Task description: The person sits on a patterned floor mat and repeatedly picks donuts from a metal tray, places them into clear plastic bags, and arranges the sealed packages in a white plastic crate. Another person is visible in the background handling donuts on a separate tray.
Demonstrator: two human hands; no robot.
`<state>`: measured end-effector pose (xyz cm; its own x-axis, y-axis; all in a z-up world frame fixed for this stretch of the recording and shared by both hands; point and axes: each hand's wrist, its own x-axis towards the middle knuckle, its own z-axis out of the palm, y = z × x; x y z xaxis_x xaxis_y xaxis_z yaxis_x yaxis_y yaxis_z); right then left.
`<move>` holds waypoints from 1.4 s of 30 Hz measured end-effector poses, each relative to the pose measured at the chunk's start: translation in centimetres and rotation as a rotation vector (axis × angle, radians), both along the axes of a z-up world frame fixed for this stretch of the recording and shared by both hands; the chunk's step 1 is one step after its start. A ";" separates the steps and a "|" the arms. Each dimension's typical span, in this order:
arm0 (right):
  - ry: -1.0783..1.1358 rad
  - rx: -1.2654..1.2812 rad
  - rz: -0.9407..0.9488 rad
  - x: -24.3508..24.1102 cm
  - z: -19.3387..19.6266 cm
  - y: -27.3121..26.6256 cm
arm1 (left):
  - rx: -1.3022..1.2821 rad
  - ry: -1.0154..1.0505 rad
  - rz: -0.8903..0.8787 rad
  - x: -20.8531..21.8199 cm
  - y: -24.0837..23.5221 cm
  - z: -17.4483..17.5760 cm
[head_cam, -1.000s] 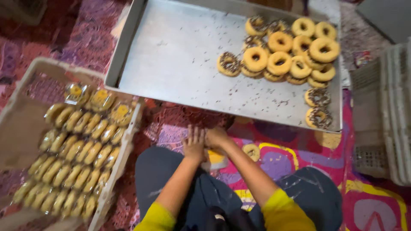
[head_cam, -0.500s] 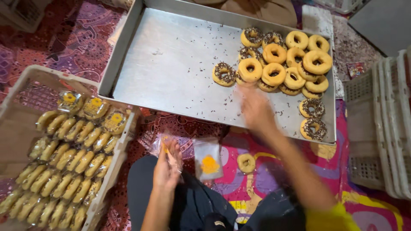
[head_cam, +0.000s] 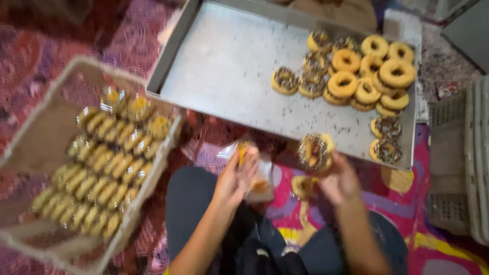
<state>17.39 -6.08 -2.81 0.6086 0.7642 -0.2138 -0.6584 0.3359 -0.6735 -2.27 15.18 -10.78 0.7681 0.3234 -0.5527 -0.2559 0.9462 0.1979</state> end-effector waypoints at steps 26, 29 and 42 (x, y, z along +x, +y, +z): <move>-0.453 -0.186 -0.295 -14.5 2.8 -4.0 | 0.338 -0.198 -0.200 1.1 -12.9 8.7; -1.038 -0.306 -0.398 -13.3 3.3 -3.9 | 0.332 -0.195 -0.281 0.6 -11.8 9.0; -1.975 -0.731 -0.227 -14.3 11.5 -5.4 | 1.243 -0.067 -0.353 -4.4 -11.9 10.6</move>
<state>3.11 -11.51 8.65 0.3953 0.7593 0.5169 0.9170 -0.2936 -0.2700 -6.63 3.25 -0.15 0.9310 0.3648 0.0129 -0.0746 0.1557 0.9850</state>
